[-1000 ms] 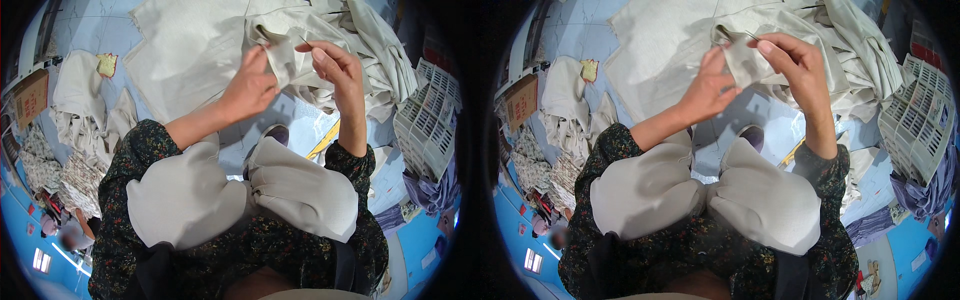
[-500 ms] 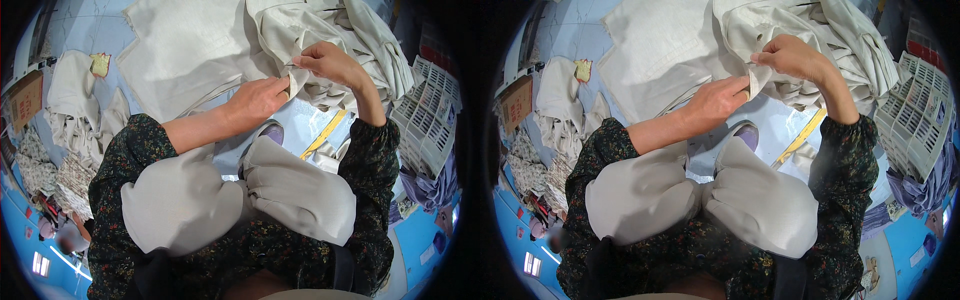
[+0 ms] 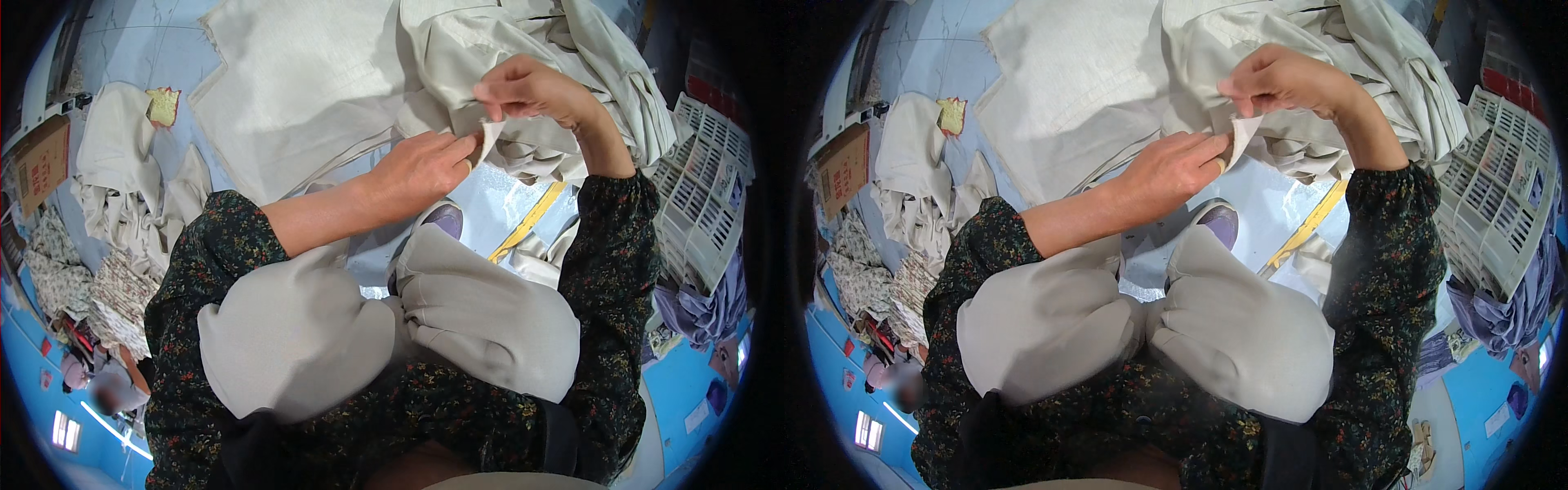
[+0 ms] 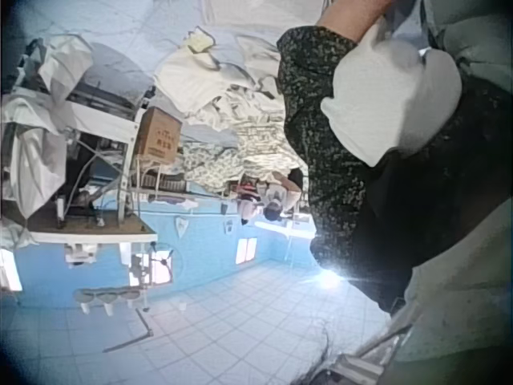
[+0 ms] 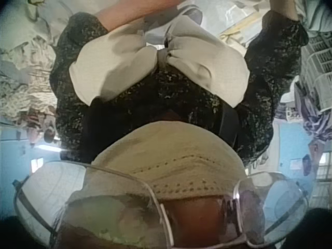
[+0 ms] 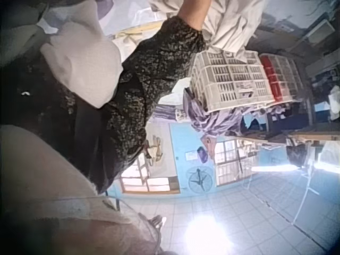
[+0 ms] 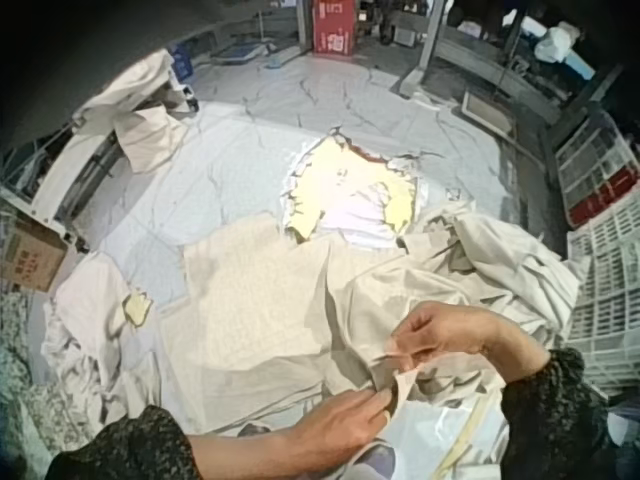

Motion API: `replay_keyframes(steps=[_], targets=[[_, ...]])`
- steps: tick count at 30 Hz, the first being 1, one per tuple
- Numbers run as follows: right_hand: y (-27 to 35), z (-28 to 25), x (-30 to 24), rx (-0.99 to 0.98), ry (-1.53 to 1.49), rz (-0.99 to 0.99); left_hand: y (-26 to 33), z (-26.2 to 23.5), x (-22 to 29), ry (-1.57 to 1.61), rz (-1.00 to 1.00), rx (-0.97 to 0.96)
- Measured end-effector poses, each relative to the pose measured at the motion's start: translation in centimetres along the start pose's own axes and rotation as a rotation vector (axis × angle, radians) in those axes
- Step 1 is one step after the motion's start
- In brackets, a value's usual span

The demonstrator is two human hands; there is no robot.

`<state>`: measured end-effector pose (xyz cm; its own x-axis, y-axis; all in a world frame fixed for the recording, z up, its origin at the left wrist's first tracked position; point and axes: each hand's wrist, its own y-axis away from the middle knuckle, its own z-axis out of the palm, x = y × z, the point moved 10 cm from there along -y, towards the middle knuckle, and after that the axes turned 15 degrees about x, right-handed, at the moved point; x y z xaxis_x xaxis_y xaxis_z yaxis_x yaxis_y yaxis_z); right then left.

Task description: Trimming loose threads and preparing fabric pieces using nippers.

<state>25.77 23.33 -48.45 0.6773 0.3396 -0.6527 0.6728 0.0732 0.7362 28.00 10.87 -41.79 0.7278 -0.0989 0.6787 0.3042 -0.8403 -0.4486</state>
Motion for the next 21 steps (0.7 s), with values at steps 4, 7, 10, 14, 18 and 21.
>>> replay_keyframes(steps=[4, 7, 10, 14, 18, 21], targets=[[4.6, -9.8, 2.2, 0.680, -0.427, -0.048, 6.4, 2.7, -3.6, 0.100, -0.242, -0.686], [11.1, -14.7, 10.3, 1.356, 0.130, 0.084, 9.4, 1.6, -7.8, 0.170, -0.399, -1.000], [11.2, -10.5, 13.4, 1.304, 0.166, 0.208, 1.1, -1.3, -16.4, -0.149, -0.498, -0.494], [8.8, -5.6, 7.9, 1.052, -0.217, -0.150, -11.4, -0.8, -16.7, -0.159, -0.074, -0.038], [13.4, -1.2, -4.5, 0.711, 0.145, -0.342, -14.5, 4.7, -12.2, -0.125, 0.252, -0.072], [17.6, -3.4, -6.0, 0.779, 0.068, -0.397, -10.8, 7.8, -13.6, -0.345, 0.388, -0.696]])
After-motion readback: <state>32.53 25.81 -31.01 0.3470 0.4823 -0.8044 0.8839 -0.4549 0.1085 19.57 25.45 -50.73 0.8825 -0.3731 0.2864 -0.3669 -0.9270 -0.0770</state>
